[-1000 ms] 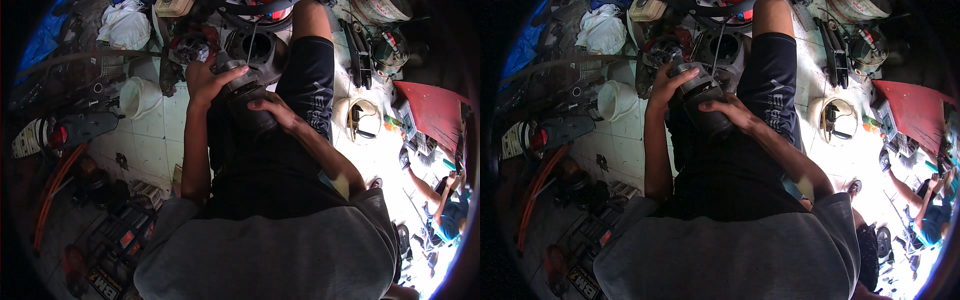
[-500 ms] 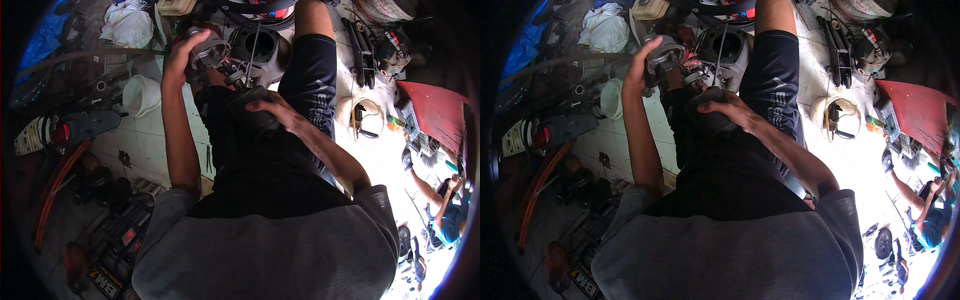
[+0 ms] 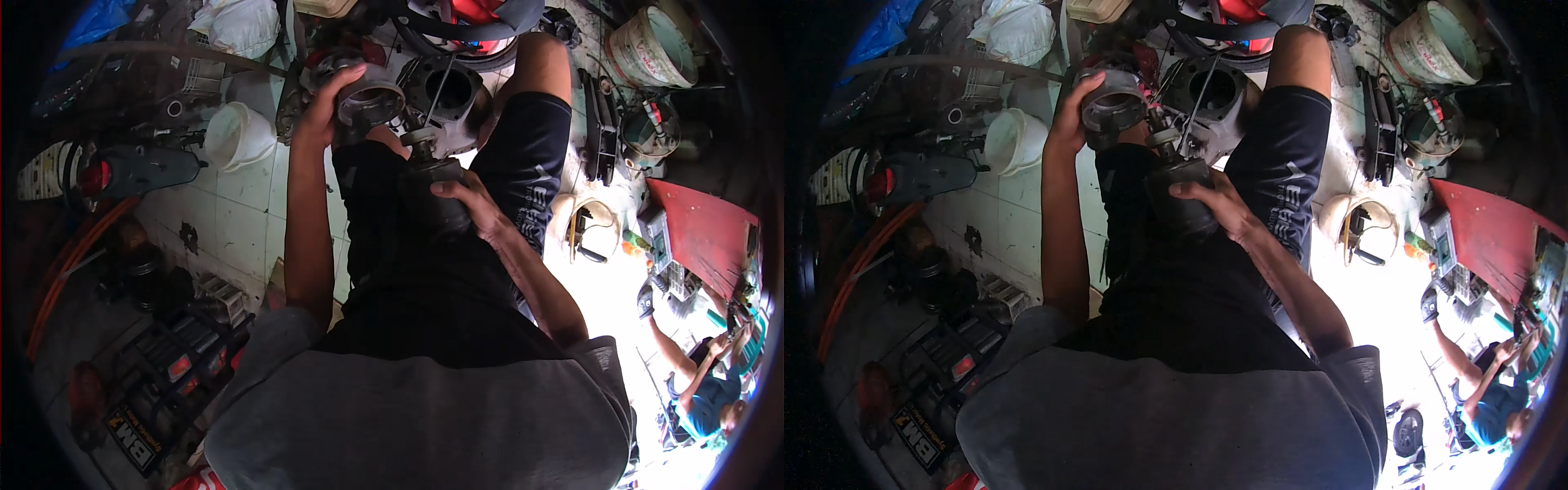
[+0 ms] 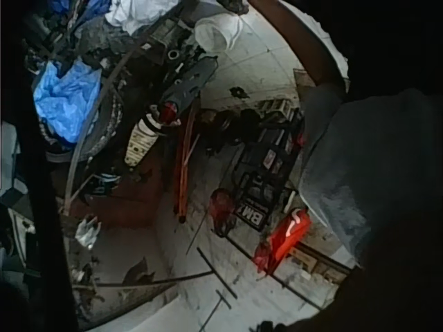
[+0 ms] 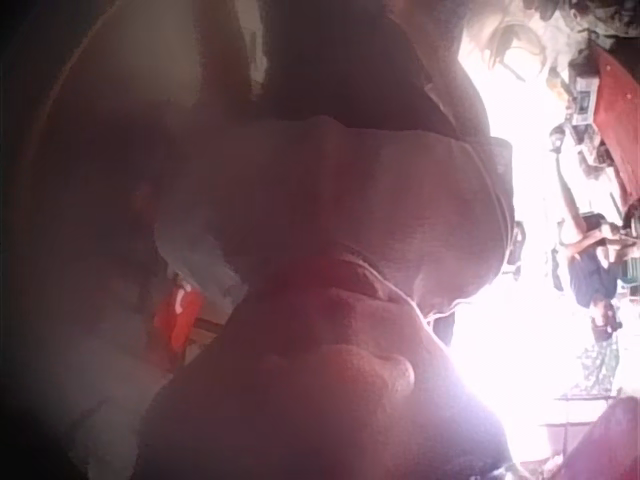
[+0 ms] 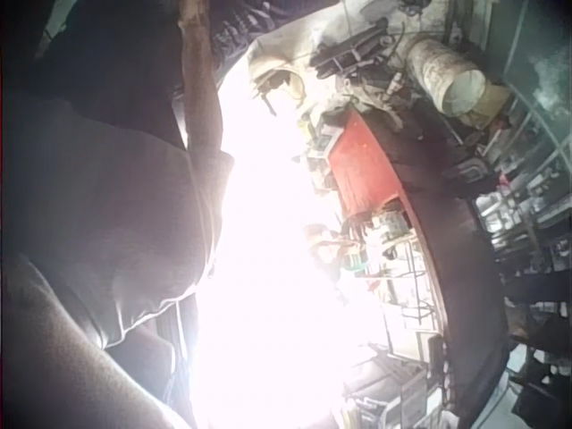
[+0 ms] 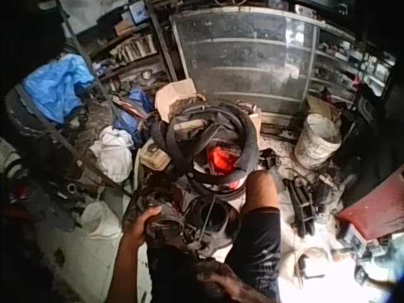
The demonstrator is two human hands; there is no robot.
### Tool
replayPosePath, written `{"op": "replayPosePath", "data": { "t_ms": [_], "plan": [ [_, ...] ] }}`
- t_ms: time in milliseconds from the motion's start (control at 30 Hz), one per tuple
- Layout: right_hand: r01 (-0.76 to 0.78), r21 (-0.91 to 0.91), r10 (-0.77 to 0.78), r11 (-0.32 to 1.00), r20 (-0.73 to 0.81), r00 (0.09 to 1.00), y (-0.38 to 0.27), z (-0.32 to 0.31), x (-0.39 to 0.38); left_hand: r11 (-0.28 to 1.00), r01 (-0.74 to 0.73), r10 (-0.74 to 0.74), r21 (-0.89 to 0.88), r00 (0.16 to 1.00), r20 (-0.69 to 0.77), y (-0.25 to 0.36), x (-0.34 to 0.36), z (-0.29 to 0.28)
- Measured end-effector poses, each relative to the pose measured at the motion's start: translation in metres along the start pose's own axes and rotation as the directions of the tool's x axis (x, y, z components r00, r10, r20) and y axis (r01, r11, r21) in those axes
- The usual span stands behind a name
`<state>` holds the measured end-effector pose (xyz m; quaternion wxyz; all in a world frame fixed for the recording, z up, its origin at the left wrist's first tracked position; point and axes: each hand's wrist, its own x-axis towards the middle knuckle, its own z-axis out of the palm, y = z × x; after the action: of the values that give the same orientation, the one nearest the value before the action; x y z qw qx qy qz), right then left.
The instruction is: Disassembling and inspecting a motorcycle starter motor using a T-handle wrench and other tools.
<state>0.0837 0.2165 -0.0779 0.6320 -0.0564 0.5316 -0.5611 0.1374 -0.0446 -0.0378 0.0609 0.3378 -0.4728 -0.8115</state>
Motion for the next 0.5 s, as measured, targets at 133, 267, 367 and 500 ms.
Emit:
{"op": "replayPosePath", "data": {
  "t_ms": [133,267,367,500],
  "plan": [
    [0.001,-0.066,-0.002,0.998,-0.016,1.000,-0.002,0.005,-0.003,0.999,-0.006,0.004,-0.038,0.998,-0.064,-0.011,-0.003,-0.025],
    [0.002,-0.046,-0.007,0.999,-0.093,0.996,0.008,-0.003,-0.003,0.996,0.032,-0.037,-0.084,0.998,-0.057,-0.022,0.000,-0.044],
    [0.054,0.081,-0.055,0.995,0.008,0.998,0.003,-0.003,-0.003,0.991,0.022,-0.037,-0.135,0.993,-0.108,-0.028,-0.007,-0.052],
    [0.215,0.284,-0.243,0.934,0.069,0.967,0.005,-0.007,-0.011,0.963,0.026,-0.065,-0.267,0.988,-0.140,-0.031,-0.025,-0.053]
  ]
}}
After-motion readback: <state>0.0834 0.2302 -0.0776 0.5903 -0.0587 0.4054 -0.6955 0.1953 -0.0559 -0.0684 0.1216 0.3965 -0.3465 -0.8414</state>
